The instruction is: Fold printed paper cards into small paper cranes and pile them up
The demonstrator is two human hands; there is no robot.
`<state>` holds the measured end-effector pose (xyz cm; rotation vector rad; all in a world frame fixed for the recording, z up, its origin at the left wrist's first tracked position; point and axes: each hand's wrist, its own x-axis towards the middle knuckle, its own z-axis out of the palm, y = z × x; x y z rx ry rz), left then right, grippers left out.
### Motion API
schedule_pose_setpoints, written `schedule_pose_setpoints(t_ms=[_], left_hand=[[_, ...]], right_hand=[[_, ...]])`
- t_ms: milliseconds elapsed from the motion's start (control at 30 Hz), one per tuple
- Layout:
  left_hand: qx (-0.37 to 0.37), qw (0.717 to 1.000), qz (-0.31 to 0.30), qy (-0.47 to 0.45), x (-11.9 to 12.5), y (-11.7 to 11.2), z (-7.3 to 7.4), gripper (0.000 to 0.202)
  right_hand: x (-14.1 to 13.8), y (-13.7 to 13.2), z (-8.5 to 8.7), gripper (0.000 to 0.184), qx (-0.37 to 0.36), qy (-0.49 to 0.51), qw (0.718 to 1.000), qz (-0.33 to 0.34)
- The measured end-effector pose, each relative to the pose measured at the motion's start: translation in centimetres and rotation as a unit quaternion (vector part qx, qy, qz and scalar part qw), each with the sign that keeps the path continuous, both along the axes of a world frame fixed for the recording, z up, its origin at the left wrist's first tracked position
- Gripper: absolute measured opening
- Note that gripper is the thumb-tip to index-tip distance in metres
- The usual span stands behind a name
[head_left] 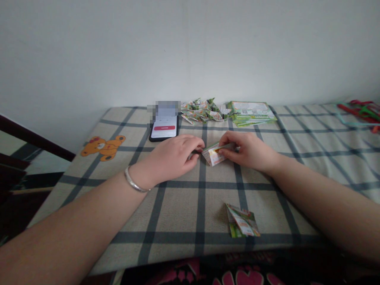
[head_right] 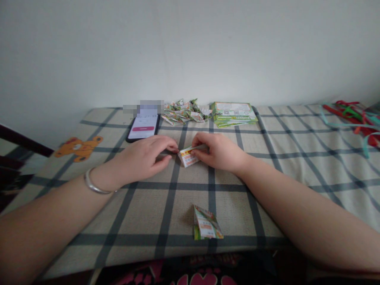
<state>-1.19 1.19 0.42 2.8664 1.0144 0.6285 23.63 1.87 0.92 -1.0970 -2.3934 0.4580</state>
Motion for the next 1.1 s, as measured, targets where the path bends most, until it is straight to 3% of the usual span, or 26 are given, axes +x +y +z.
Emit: schedule_pose_setpoints(t_ms=[300, 600, 1100], left_hand=[[-0.032, 0.998, -0.021, -0.048, -0.5, 0.5, -0.4, 0.031], [-0.038, 0.998, -0.015, -0.042, -0.4, 0.3, -0.5, 0.035], [0.008, 0.999, -0.041, 0.035, 0.0, 0.7, -0.7, 0.023]], right_hand=[[-0.9, 0.2, -0.9, 0.007, 0.077, -0.017, 0.997, -0.007], [-1.9, 0.6, -1.4, 0.006, 0.095, -0.046, 0.994, -0.013], [-2.4, 0.8, -1.7, 0.004, 0.13, -0.048, 0.99, -0.03]])
